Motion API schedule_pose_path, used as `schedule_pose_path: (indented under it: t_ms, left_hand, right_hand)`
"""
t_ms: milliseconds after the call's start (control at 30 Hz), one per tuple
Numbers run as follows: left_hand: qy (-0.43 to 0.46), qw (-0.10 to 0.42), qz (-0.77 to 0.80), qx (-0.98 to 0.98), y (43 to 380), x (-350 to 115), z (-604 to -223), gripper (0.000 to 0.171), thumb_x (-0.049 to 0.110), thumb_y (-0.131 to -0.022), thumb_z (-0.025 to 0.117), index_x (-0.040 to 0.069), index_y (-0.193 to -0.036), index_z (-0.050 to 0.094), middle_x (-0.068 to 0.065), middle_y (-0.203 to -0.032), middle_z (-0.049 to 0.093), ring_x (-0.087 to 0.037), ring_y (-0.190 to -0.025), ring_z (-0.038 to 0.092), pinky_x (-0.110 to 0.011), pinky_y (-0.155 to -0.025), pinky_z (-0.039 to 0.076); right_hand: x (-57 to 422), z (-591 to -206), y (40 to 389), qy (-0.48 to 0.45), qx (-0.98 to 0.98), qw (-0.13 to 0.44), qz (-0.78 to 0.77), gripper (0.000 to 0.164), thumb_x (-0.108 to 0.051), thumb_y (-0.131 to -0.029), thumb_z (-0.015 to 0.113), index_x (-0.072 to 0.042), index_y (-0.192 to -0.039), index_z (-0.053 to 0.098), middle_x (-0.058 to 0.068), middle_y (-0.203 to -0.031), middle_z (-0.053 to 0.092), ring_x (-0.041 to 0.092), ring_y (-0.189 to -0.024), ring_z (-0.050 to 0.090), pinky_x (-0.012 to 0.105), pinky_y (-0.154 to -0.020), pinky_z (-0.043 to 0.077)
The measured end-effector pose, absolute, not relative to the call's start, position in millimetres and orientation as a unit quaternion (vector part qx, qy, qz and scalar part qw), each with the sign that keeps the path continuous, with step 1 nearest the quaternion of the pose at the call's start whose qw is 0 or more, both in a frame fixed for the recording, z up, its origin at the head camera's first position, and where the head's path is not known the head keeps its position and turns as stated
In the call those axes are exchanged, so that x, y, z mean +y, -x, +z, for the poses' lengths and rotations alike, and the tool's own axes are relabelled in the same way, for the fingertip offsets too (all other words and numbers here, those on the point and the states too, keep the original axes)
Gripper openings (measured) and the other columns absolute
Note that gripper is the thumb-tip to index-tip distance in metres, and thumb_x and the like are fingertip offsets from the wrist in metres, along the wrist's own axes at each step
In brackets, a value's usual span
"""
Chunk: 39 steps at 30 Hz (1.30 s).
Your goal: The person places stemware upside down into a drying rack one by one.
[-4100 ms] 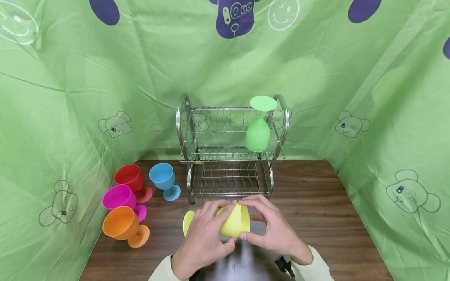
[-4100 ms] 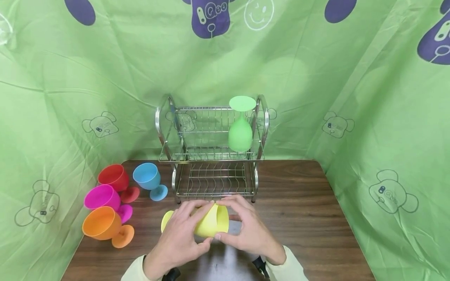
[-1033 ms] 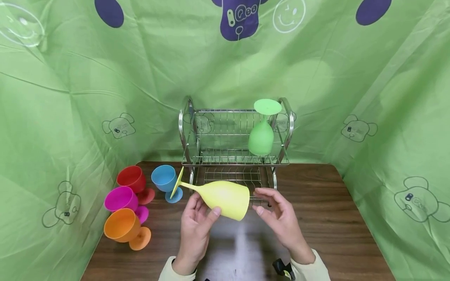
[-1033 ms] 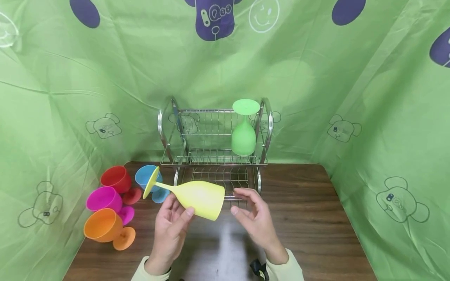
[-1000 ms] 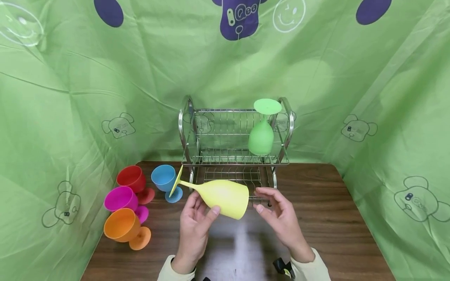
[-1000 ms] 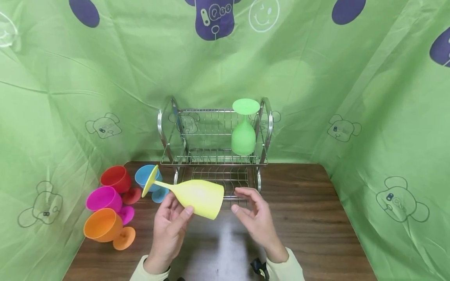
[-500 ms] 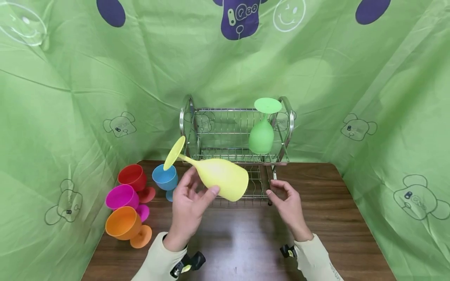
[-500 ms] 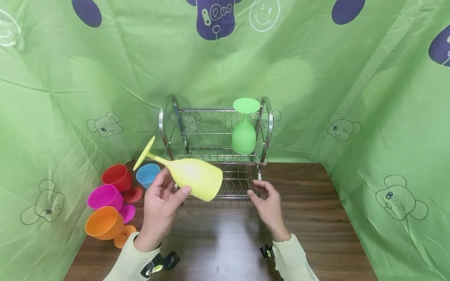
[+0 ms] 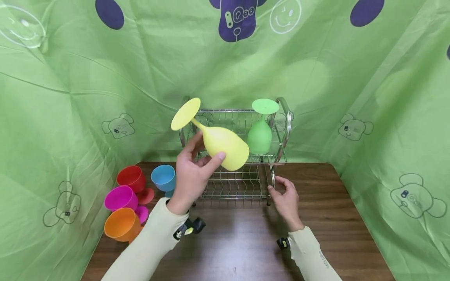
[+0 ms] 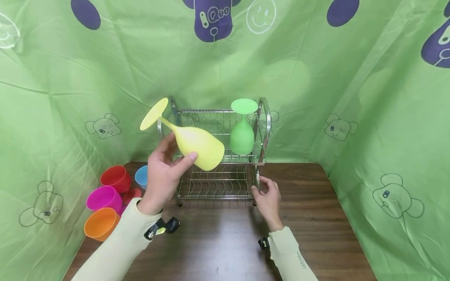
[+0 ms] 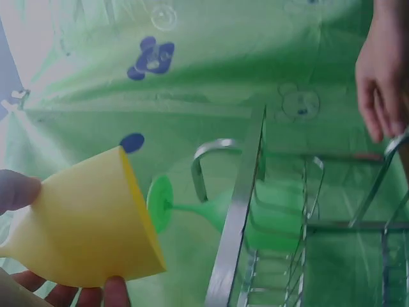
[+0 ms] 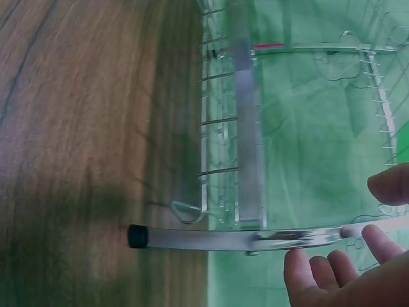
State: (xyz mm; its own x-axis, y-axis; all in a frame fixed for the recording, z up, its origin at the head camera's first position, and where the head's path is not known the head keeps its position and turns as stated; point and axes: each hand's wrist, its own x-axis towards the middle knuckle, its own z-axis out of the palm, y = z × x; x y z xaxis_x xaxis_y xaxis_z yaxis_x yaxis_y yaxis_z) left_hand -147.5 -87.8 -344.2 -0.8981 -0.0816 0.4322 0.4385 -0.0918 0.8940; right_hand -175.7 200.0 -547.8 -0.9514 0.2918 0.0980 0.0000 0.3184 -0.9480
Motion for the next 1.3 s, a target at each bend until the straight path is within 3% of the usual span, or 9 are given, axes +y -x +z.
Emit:
schedule_pose_path:
  t_ms: [200,533,800,1300]
  left_hand:
    - [0.125,0.179,-0.654,-0.725,186,-90,-336,0.072,0.02,-0.086,0.087,0.014,-0.152,0.056,-0.003,-0.145,0.062,-0.019,-0.127,0.063,-0.03,-0.093,0.063]
    - [0.096,0.139,-0.565,-0.807,228,-90,-336,0.075,0.023,-0.085,0.088,0.014,-0.152,0.056,-0.008,-0.146,0.06,-0.025,-0.132,0.061,-0.038,-0.096,0.063]
    - [0.084,0.086,-0.478,-0.87,246,-76,-331,0.08,0.027,-0.086,0.088,0.012,-0.155,0.05,-0.009,-0.147,0.06,-0.027,-0.133,0.058,-0.044,-0.111,0.052]
    - [0.064,0.005,-0.483,-0.873,269,-70,-337,0.08,0.015,-0.087,0.087,0.011,-0.156,0.047,-0.009,-0.155,0.056,-0.03,-0.134,0.059,-0.043,-0.105,0.059]
  right_hand:
    - [201,-560,179,0.1,-0.813,0.134,0.558,0.043,-0.007,-0.092,0.078,-0.007,-0.134,0.068,0.019,-0.128,0.065,0.034,-0.116,0.067,0.0,-0.079,0.05]
    - [205,-566,181,0.088,-0.823,0.164,0.537,0.041,-0.003,-0.089,0.079,-0.008,-0.128,0.073,0.015,-0.117,0.07,0.032,-0.106,0.07,0.003,-0.076,0.053]
    - [201,-567,183,0.064,-0.847,0.206,0.487,0.036,0.0,-0.087,0.081,-0.002,-0.122,0.076,0.015,-0.11,0.069,0.029,-0.095,0.074,0.007,-0.073,0.056]
    - [203,-566,188,0.077,-0.83,0.202,0.514,0.039,0.007,-0.084,0.08,-0.003,-0.121,0.076,0.018,-0.108,0.073,0.031,-0.092,0.071,0.002,-0.071,0.05]
